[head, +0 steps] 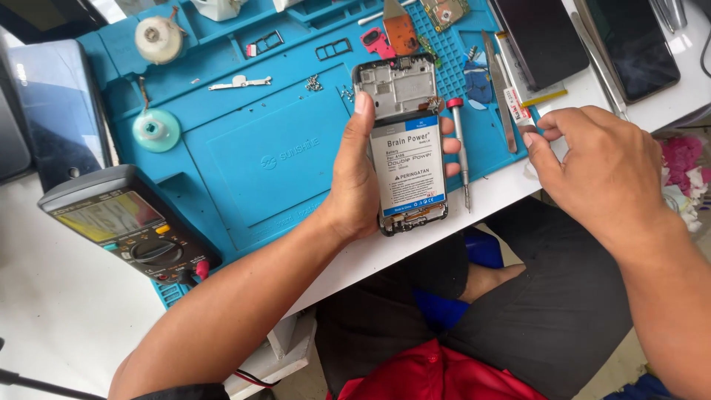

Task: Repairing a mobile phone by unscrewing internal components and prying out the battery

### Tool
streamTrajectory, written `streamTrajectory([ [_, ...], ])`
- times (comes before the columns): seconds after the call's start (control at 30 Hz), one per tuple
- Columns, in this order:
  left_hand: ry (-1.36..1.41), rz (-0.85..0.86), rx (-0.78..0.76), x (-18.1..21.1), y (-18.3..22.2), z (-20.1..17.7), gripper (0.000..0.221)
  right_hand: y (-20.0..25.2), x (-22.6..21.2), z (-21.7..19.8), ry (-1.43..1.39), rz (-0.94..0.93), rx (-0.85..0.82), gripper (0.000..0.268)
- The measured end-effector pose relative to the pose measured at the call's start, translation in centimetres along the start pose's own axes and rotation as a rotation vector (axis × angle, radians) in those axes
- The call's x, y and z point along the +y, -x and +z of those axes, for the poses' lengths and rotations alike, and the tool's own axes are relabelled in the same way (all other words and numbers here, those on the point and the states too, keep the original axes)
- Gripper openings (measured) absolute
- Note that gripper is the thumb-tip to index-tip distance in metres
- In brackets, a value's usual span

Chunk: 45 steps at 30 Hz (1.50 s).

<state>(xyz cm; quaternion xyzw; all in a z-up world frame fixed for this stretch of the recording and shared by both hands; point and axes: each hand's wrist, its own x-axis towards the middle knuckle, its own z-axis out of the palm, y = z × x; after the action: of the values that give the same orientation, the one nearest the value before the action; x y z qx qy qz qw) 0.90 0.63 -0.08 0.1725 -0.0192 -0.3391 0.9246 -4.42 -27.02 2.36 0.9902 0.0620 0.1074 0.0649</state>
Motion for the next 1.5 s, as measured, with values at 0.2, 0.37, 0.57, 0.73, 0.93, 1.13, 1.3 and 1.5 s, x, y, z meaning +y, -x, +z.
streamTrajectory([
  [0.2, -0.033, -0.025, 0.043, 0.1, 0.1, 0.0, 0.081, -0.9, 0.1, 0.3, -0.079, 0.095, -0.129, 0.028],
  [0.37, -0.036, -0.033, 0.069, -0.1, 0.0, 0.0, 0.08, -1.0, -0.3, 0.0, -0.077, 0.106, -0.176, 0.027],
  [0.57, -0.007, -0.021, 0.058, -0.4, -0.1, -0.4, 0.076, -1.2, -1.4, 0.9, 0.223, 0.109, -0.084, 0.029],
  [0.73, 0.019, -0.047, 0.024, -0.4, 0.0, -0.6, 0.075, -1.8, -1.0, 0.7, 0.132, 0.198, -0.282, 0.044],
  [0.93, 0.037, 0.005, 0.053, -0.6, -0.3, -0.7, 0.069, -3.3, -1.8, -2.0, 0.057, 0.346, -0.563, 0.046],
  [1.13, -0.036, -0.028, 0.104, -0.1, 0.0, -0.4, 0.073, -2.7, -2.5, -3.7, 0.101, 0.331, -0.619, 0.041],
  [1.3, -0.038, -0.036, 0.139, 0.0, -0.1, 0.0, 0.075, -1.5, -2.6, -5.0, 0.087, 0.344, -0.66, 0.043],
  [1.5, -0.06, 0.007, 0.126, 0.0, -0.3, 0.2, 0.075, -1.3, -1.7, -5.7, -0.199, 0.505, -0.616, 0.032],
])
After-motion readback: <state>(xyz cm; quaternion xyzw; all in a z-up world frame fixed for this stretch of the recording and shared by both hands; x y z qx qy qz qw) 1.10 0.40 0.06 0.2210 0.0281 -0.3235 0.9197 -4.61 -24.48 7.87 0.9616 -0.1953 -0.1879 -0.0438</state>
